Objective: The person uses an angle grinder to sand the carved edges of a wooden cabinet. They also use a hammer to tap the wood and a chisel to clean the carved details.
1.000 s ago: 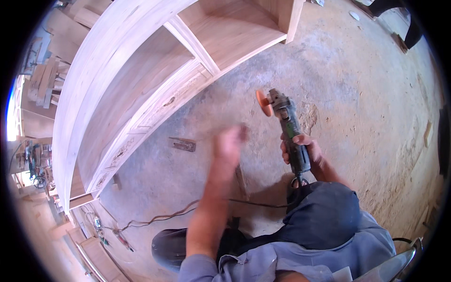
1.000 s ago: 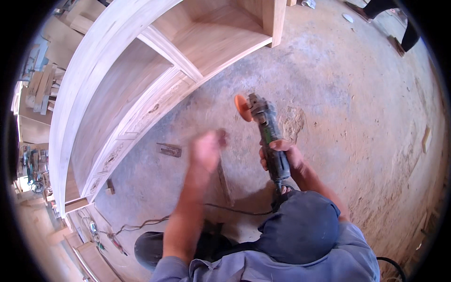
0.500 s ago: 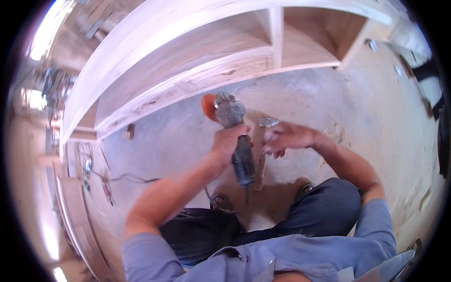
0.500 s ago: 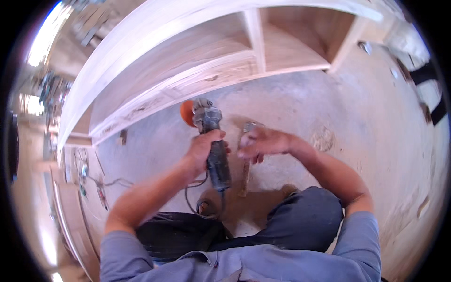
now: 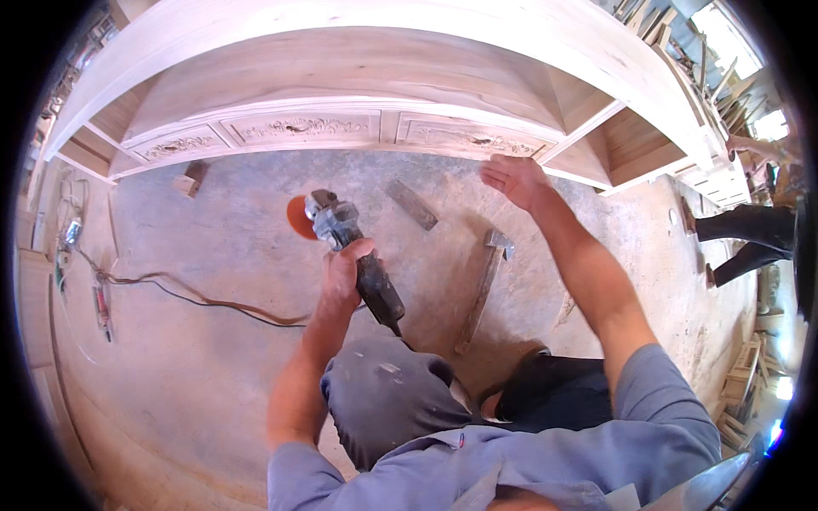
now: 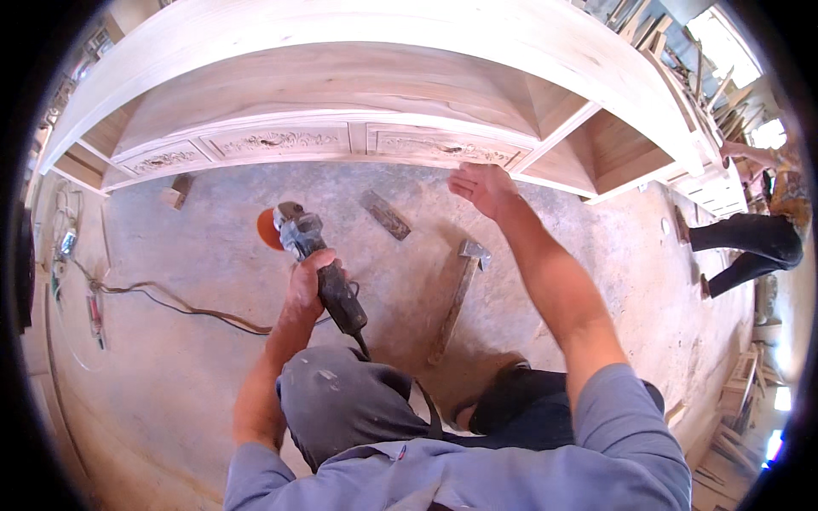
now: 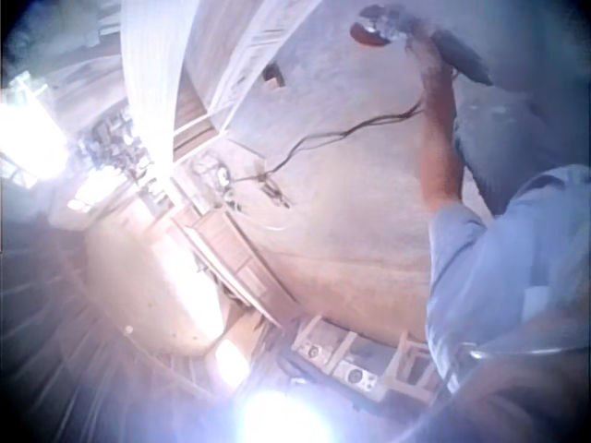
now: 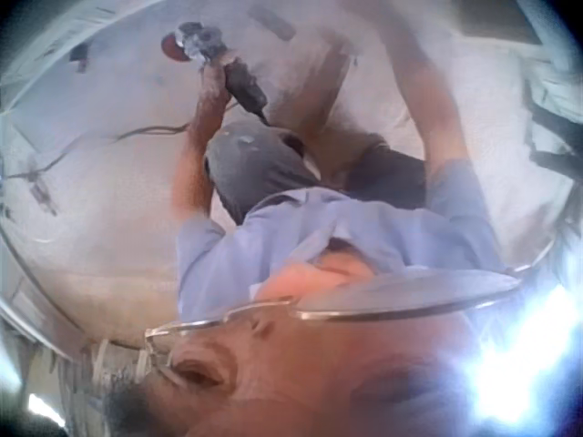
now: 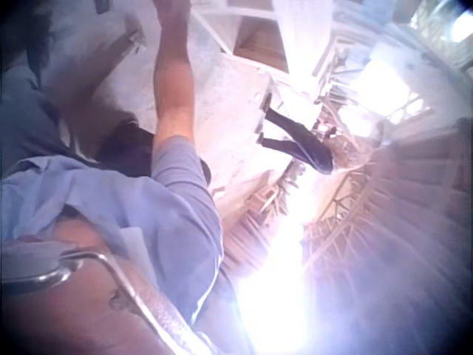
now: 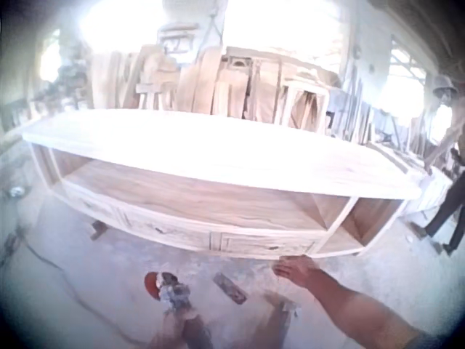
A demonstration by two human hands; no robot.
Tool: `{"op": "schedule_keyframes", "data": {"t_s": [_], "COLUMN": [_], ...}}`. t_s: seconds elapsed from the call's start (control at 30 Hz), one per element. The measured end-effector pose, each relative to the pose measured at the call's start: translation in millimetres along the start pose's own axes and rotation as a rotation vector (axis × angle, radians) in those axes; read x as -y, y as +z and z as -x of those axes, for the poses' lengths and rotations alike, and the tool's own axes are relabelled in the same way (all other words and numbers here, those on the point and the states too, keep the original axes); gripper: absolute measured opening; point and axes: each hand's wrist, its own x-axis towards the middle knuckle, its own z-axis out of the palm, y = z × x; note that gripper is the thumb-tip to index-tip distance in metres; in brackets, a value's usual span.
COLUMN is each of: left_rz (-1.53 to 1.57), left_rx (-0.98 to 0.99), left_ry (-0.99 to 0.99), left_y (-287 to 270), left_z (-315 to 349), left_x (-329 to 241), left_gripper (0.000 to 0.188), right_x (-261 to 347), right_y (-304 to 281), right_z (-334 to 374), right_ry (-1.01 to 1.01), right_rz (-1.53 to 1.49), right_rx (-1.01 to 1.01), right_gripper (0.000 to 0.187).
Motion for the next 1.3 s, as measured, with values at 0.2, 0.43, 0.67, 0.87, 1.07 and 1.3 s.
{"op": "schedule_keyframes", "data": {"t_s": [0.2,0.43,0.67,0.87,1.07,1.3], "left_rz": [0.206,0.061,-0.002,-0.073,-0.05,-0.062], "left_rx": [-0.019,0.021,-0.001,-0.03,0.005,0.023], "left_ry": [-0.084,-0.075,-0.028,-0.002,0.001,0.019], "left_y": [-38,-56,-59,-72,-61,-53], "left_z": [-3,11,28,41,29,40], "left_x": [27,19,12,10,20,10], "left_gripper": [0.025,0.026,0.024,0.027,0.027,0.025], "right_x": [-29,-24,-46,-64,-44,-66], "right_y": [48,65,31,52,20,24], "right_z": [-51,-83,-115,-106,-121,-130], "right_ry": [-0.186,-0.132,-0.335,-0.392,-0.238,-0.419], "right_rz": [-0.527,-0.84,-0.785,-0.765,-0.728,-0.743], "right_rx": [-0.149,-0.393,-0.34,-0.311,-0.419,-0.299], "right_gripper": [0.066,0.06,0.061,0.044,0.032,0.041]}}
